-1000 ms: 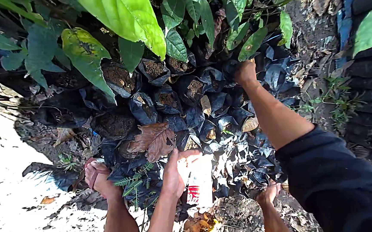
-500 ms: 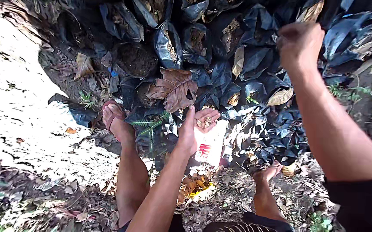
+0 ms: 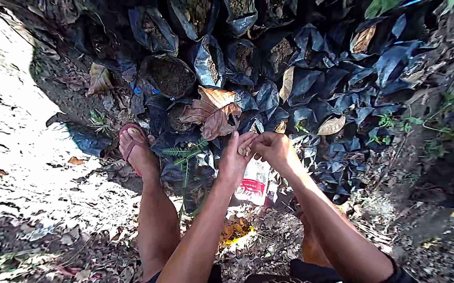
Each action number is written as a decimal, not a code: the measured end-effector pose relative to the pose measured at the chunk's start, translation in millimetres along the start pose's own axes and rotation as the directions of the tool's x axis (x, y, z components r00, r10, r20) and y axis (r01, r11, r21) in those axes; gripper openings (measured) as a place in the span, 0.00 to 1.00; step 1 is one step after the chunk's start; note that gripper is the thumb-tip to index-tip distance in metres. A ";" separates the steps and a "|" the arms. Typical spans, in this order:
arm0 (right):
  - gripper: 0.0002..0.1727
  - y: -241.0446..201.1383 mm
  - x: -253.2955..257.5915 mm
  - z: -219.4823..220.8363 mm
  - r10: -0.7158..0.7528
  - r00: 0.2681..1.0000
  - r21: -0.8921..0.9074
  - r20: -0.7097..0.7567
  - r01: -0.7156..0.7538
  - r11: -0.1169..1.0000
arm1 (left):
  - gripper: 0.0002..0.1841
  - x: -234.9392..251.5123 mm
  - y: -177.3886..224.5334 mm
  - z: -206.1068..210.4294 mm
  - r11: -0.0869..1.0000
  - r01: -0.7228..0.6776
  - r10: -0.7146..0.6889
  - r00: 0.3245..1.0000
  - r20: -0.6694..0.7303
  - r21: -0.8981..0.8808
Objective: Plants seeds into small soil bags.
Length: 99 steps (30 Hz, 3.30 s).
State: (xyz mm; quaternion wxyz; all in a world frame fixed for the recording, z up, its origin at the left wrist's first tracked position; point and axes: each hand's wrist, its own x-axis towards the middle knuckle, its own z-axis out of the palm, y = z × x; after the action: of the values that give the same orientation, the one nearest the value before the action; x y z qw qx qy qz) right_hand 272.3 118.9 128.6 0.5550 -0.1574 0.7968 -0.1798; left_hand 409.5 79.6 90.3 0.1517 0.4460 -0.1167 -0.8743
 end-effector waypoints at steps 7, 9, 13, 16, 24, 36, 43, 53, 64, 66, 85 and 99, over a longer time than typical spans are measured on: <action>0.07 -18.5 24.9 -69.3 -0.046 0.991 0.561 -0.129 0.111 0.820 | 0.38 0.1 17.8 1.5 0.979 0.052 -0.068 0.995 -0.075 -0.197; 0.07 -24.8 54.9 -100.1 -0.067 0.914 0.381 -0.400 0.232 0.895 | 0.40 0.0 20.5 2.5 0.982 0.057 -0.069 0.996 -0.057 -0.179; 0.11 -33.5 126.1 -146.8 -0.141 0.757 -0.046 -0.639 0.145 0.988 | 0.42 -1.6 19.6 4.0 0.988 0.070 -0.079 0.995 -0.056 -0.139; 0.11 -44.2 162.0 -149.9 -0.229 0.761 -0.319 -0.607 0.030 0.947 | 0.43 -2.5 18.8 0.7 0.993 0.063 -0.065 0.998 -0.022 -0.103; 0.11 -66.0 179.9 -127.3 -0.207 0.792 -0.504 -0.575 -0.144 0.852 | 0.43 -1.1 32.6 0.7 0.992 0.092 -0.096 0.994 -0.050 -0.089; 0.19 -80.3 113.5 -110.0 -0.351 0.843 -0.548 -0.407 0.082 0.833 | 0.43 3.2 39.7 -3.7 0.983 0.062 -0.067 0.998 -0.022 -0.175; 0.06 -38.0 -1.6 18.0 -0.399 0.917 -0.298 0.010 0.383 0.874 | 0.44 7.7 32.2 -10.3 0.996 0.026 -0.027 1.000 -0.001 -0.087; 0.04 -28.0 9.5 30.9 -0.489 0.868 -0.315 0.082 0.488 0.814 | 0.45 13.1 33.8 -7.5 0.999 0.032 -0.032 0.999 -0.007 -0.031; 0.11 -44.6 34.9 -44.6 -0.261 0.964 0.357 -0.049 0.261 0.897 | 0.44 19.6 28.0 -10.6 0.995 0.032 -0.037 0.998 -0.046 -0.091; 0.10 -55.6 62.2 -65.3 -0.298 0.936 0.252 -0.189 0.340 0.906 | 0.43 21.1 26.3 -11.1 0.998 0.018 -0.024 0.996 -0.086 -0.062; 0.12 -59.4 123.2 -129.5 -0.560 0.826 -0.406 -0.069 0.489 0.772 | 0.39 20.7 20.2 -17.3 0.997 0.046 -0.051 0.995 -0.088 -0.055; 0.15 -91.1 113.6 -136.9 -0.239 0.971 -0.452 -0.003 0.212 0.867 | 0.33 20.2 26.2 -16.9 0.997 0.007 -0.014 0.995 -0.103 -0.076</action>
State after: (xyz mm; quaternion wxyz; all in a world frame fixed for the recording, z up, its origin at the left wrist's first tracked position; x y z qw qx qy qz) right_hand 110.2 2.4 120.3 0.4555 -0.3676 0.8087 -0.0593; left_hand 416.3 46.7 74.5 0.1696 0.4854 -0.0734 -0.8545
